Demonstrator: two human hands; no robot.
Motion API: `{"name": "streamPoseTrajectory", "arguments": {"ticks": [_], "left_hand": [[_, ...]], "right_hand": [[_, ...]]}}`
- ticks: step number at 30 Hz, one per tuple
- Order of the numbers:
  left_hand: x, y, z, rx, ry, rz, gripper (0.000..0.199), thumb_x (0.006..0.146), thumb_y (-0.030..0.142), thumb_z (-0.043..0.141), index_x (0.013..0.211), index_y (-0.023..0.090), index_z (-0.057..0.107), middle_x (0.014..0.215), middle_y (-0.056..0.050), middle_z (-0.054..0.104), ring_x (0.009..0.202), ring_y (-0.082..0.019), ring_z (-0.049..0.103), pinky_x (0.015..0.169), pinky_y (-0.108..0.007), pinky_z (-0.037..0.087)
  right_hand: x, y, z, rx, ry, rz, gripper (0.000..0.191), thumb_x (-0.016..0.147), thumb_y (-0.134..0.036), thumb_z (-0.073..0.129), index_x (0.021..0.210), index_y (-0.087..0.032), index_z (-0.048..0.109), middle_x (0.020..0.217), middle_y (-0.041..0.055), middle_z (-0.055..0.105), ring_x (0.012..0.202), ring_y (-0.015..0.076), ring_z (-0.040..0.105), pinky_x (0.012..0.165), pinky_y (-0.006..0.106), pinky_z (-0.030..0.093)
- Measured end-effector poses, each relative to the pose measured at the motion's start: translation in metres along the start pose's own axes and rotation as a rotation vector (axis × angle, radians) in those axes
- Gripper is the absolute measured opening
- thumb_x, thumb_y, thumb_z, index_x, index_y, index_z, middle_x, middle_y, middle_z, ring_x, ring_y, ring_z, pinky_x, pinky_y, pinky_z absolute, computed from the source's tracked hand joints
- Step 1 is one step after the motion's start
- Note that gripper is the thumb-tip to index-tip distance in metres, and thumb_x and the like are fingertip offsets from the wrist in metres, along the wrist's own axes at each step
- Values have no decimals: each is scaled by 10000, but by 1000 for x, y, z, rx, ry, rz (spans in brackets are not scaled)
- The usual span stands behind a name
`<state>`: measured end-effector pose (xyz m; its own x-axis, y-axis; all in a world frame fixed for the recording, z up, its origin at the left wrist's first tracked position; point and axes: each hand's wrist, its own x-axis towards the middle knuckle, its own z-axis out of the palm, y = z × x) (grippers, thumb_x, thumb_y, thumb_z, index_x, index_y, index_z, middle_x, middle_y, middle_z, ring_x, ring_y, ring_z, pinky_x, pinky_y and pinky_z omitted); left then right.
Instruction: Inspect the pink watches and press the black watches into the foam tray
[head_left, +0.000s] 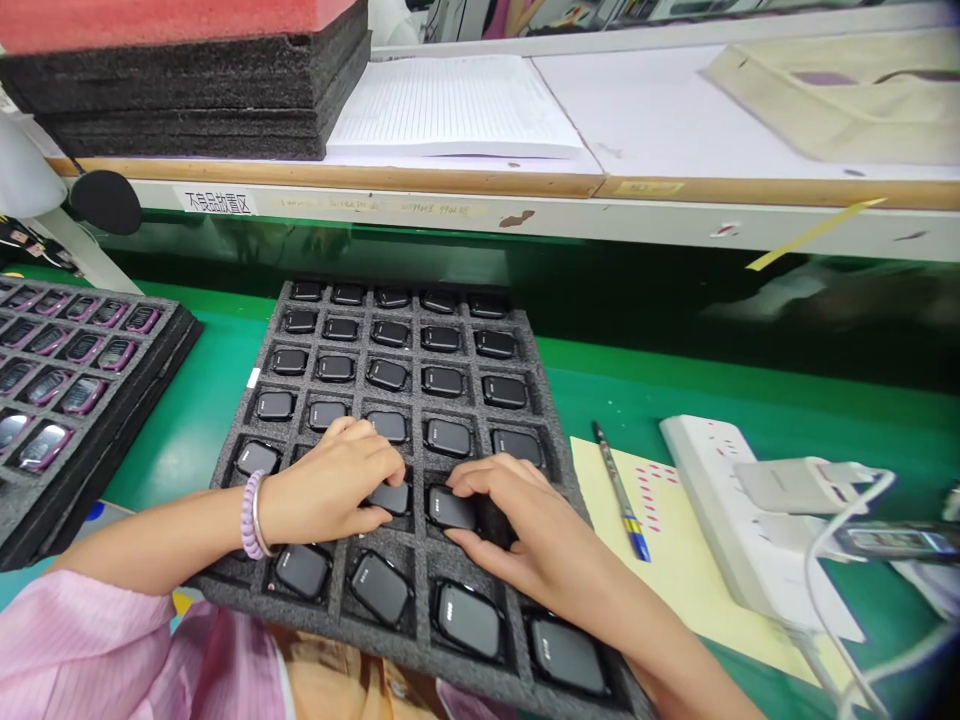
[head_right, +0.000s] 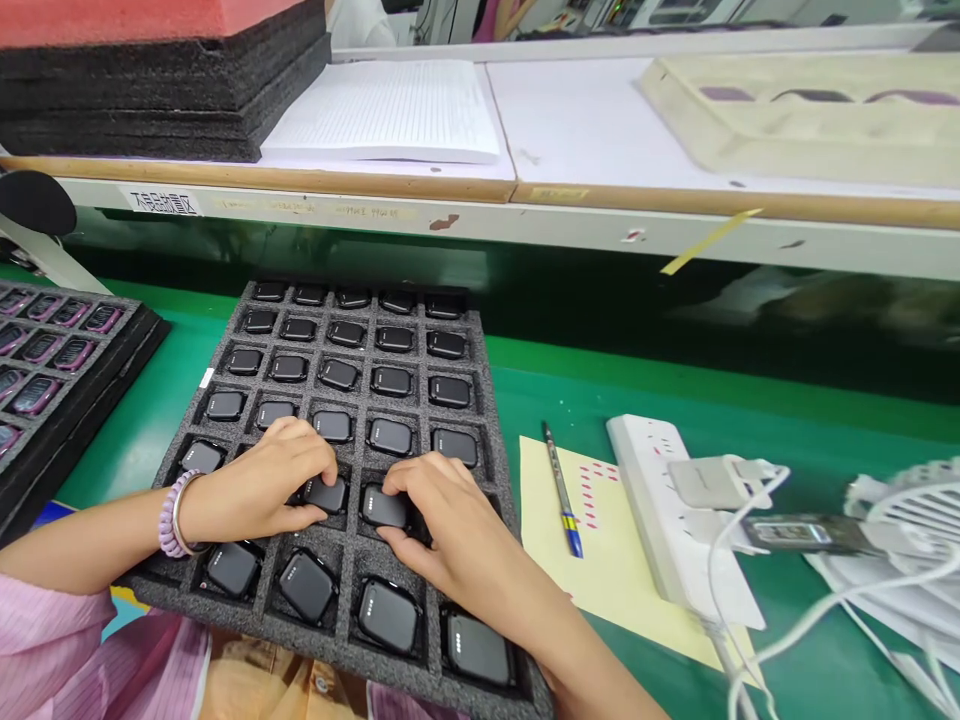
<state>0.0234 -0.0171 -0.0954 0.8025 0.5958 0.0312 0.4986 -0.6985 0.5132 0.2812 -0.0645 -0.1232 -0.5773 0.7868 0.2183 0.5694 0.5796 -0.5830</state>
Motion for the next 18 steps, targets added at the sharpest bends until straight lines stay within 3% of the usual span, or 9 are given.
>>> {"name": "streamPoseTrajectory", "arguments": {"ticks": [18], "left_hand": [[-1,3,-1,25,-16,-6,254,820,173,771,907,186,533,992,-26,618,971,-209,498,948,-365,315]], "right_hand": [[2,-3,-2,10,32,12,175,939,-166,581,1063,-231,476,1064,75,605,985,252,563,854,408,458]]}}
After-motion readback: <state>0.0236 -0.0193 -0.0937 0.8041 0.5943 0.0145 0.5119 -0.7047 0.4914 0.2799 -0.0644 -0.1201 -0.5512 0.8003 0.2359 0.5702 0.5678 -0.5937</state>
